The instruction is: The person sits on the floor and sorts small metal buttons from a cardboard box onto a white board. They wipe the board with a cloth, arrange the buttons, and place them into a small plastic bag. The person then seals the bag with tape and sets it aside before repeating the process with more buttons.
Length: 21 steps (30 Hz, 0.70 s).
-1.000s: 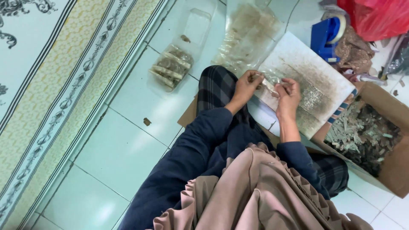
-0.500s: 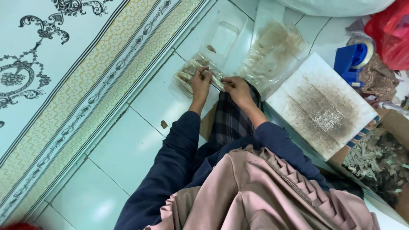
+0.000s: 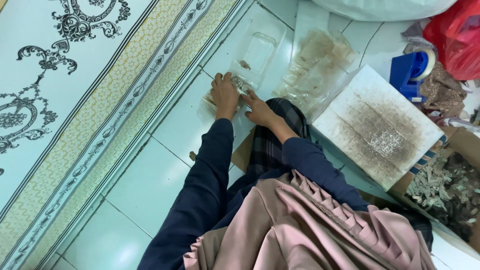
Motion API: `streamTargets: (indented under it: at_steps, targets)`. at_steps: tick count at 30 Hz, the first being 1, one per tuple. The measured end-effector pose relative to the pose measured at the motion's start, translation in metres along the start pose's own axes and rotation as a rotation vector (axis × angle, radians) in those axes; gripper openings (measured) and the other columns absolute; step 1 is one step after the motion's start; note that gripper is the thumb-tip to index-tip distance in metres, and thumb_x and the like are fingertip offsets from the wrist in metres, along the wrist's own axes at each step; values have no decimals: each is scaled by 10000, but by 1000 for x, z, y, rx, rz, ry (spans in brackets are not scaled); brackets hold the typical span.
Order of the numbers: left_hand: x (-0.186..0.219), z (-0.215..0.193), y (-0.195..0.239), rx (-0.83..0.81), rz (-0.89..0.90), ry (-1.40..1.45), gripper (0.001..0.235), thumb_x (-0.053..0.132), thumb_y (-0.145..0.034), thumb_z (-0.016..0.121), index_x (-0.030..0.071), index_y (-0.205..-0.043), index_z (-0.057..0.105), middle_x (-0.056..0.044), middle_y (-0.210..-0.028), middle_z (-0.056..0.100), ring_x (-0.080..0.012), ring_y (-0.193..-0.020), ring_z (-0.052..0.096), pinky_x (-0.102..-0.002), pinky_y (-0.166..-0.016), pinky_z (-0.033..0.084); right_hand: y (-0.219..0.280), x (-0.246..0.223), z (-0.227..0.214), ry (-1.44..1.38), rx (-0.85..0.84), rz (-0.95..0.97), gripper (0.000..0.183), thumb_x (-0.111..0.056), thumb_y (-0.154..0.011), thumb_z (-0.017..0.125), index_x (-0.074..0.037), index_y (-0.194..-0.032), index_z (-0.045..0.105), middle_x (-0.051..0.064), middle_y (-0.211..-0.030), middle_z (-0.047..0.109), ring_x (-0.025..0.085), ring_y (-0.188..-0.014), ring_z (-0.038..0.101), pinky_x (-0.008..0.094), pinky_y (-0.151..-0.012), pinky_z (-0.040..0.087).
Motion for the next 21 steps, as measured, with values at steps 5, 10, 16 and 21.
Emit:
streamTargets:
  at_steps: [5,10,16,21]
  targets:
    - [3,4,-1,12,20,6,405,81,-1005,609,137,-1405,585,-167,-1399,493,-410,-1347,476,-563,-1052,445,13,-11,-17,-83,57,-4,613,-126,-970,599,-65,-1563,459,344,-1610,292,543,-1401,428,597,-1107,472]
    - [34,3,6,93,121,5,396,89,-989,633,171,-1374,591,-128,-1393,484,-374,-1358,462,-551,-1076,396,33,17,-24,-204,179,-19,570,-129,-988,606,-128,-1549,508,339,-1579,327,538,-1295,531,588,-1003,546]
    - [133,36,28,12,336,187,369,54,-1023,592,149,-1380,606,-159,-1397,503,-414,-1352,470,-597,-1087,378,103,55,-85,-308,443,33,485,-172,-987,656,-101,-1464,601,319,-1519,430,504,-1243,596,588,-950,573]
    - [246,104,72,-144,632,357,346,93,-979,627,167,-1316,660,-182,-1345,572,-444,-1263,582,-582,-997,490,195,128,-152,-324,743,222,443,-176,-956,679,-173,-1399,647,232,-1471,513,435,-1205,643,517,-938,590]
Point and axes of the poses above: each hand's wrist, its own y-axis away from the middle knuckle, its own z-axis out of the palm, x = y × z, the point moved 1 cm from there along -y, towards the middle knuckle
